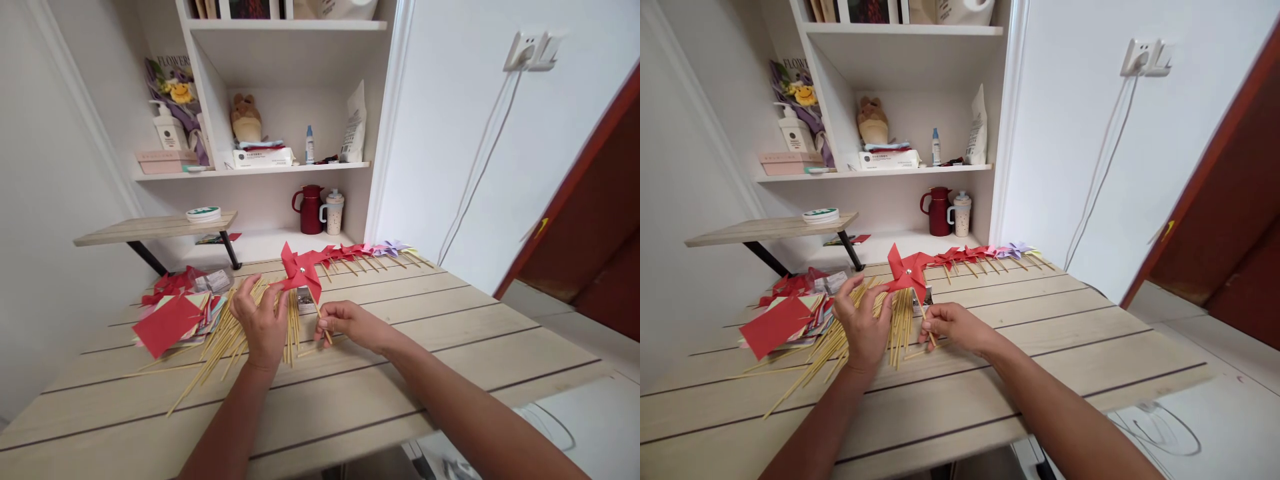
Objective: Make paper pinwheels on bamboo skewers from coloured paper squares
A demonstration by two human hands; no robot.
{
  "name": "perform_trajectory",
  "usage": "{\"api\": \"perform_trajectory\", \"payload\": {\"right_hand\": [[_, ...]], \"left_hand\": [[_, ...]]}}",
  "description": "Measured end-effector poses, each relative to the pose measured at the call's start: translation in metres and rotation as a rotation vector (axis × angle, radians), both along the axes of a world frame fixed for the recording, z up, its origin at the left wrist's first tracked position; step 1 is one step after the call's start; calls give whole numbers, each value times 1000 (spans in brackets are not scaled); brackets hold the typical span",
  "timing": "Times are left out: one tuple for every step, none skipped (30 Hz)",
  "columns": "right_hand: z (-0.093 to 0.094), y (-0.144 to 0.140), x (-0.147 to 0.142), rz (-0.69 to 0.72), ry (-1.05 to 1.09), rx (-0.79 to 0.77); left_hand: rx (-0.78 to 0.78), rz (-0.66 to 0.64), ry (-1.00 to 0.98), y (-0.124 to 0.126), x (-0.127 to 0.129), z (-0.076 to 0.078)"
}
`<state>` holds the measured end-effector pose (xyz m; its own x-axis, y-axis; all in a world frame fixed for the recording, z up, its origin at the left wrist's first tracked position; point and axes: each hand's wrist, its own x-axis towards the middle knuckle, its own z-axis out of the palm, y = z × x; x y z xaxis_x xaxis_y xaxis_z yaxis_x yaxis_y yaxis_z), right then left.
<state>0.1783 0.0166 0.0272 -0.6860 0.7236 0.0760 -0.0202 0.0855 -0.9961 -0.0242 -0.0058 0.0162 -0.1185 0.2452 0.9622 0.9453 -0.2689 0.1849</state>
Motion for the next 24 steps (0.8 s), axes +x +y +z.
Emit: {"api": "perform_trajectory", "payload": {"right_hand": [[0, 0, 0, 2, 1, -2], [1, 0, 0, 3, 3, -4], [1, 0, 0, 4, 7, -7], [2, -1, 0, 4, 10, -8], [2, -1, 0, 4, 14, -7], [2, -1, 0, 4, 17, -4], [1, -1, 0, 4, 19, 0], [1, 0, 0, 4, 20, 4], [0, 0, 0, 6, 21, 7], [-1, 1, 0, 8, 23, 9], [-2, 1, 0, 12, 24, 10], [-3, 2, 0, 16, 24, 13], [-4, 3, 0, 20, 25, 16], [-5, 4, 0, 24, 27, 20], [-6, 5, 0, 27, 29, 22], [-6, 5, 0, 27, 32, 22], [-6, 6, 0, 21, 37, 21], [-6, 6, 0, 9, 42, 19], [-5, 6, 0, -9, 50, 17], [-4, 6, 0, -33, 58, 19], [-2, 7, 0, -62, 70, 23], [-1, 7, 1, -92, 83, 33], [1, 8, 1, -123, 97, 44], [2, 9, 2, -153, 114, 56]], "left_hand": [[-3, -2, -5, 0, 0, 0], [-6, -5, -7, 0, 0, 0], [-7, -9, -8, 0, 1, 0], [-8, -13, -9, 0, 1, 0], [-6, -17, -8, 0, 1, 0], [-3, -21, -6, 0, 2, 0], [0, -24, -3, 0, 2, 0], [2, -24, 3, 0, 2, 0], [5, -23, 12, 0, 2, 0], [10, -22, 23, 0, 2, 0], [15, -20, 36, 0, 2, 0], [21, -19, 48, 0, 2, 0], [25, -19, 61, 0, 2, 0], [27, -21, 74, 0, 2, 0], [29, -26, 83, 0, 2, 0], [32, -34, 85, 0, 2, 1], [38, -44, 80, 0, 2, 1], [48, -57, 70, 0, 1, 2], [59, -69, 51, 0, 1, 2], [70, -79, 27, 0, 1, 3], [77, -86, 0, 0, 0, 3], [77, -90, -29, 1, 0, 3], [81, -92, -51, 1, -1, 3], [79, -91, -67, 2, -1, 3]]}}
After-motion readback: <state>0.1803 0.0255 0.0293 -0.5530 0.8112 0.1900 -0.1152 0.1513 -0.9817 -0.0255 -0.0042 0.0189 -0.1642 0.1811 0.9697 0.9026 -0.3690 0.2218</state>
